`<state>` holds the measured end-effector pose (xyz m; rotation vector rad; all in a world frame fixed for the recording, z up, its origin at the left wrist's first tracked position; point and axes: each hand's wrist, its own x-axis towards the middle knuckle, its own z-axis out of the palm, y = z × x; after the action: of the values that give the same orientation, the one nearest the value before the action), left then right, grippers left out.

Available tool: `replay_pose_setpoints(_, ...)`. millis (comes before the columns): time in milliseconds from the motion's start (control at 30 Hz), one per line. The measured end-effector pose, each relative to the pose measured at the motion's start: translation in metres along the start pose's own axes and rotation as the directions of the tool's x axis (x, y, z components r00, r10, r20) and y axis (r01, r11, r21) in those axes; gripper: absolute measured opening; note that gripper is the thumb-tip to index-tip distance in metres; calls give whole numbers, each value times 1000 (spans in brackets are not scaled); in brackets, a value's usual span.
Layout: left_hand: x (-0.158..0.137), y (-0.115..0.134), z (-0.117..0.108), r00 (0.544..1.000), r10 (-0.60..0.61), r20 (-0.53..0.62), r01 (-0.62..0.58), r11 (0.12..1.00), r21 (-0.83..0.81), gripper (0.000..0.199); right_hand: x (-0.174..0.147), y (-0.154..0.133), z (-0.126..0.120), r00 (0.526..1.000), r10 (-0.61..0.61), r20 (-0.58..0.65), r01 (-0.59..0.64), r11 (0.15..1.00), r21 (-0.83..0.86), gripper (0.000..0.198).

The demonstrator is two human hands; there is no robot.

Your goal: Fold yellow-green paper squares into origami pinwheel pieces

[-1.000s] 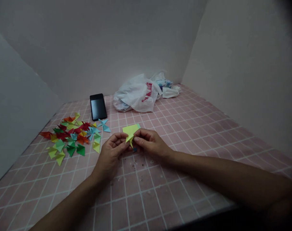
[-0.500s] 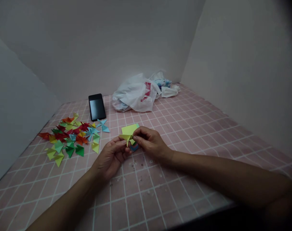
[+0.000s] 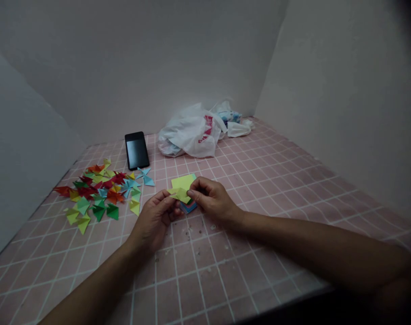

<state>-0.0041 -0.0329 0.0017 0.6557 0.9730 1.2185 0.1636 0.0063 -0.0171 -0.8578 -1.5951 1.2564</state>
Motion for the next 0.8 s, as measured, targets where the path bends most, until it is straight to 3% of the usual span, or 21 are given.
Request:
replay_pose_setpoints(267,0,1,0,1000,-8,-23,7,1000,-22,16,-1,-5,-1,999,35,31,-34,999,-39,28)
replay_pose_setpoints(500,0,0,-1,1000,21,-14,-21,1000,-17,14,-1,-6,0,996,45,76,-47,999,23,30)
replay_pose_setpoints(700,2,-1,-2,1000,-3,-8,3,1000,2,14,-1,-3,-1,962,224,158,-254,945,205,33)
replay_pose_setpoints(800,1,0,-2,1000,-23,-6,24,1000,20,13,0,-2,-1,955,248,162,-283,925,254,34)
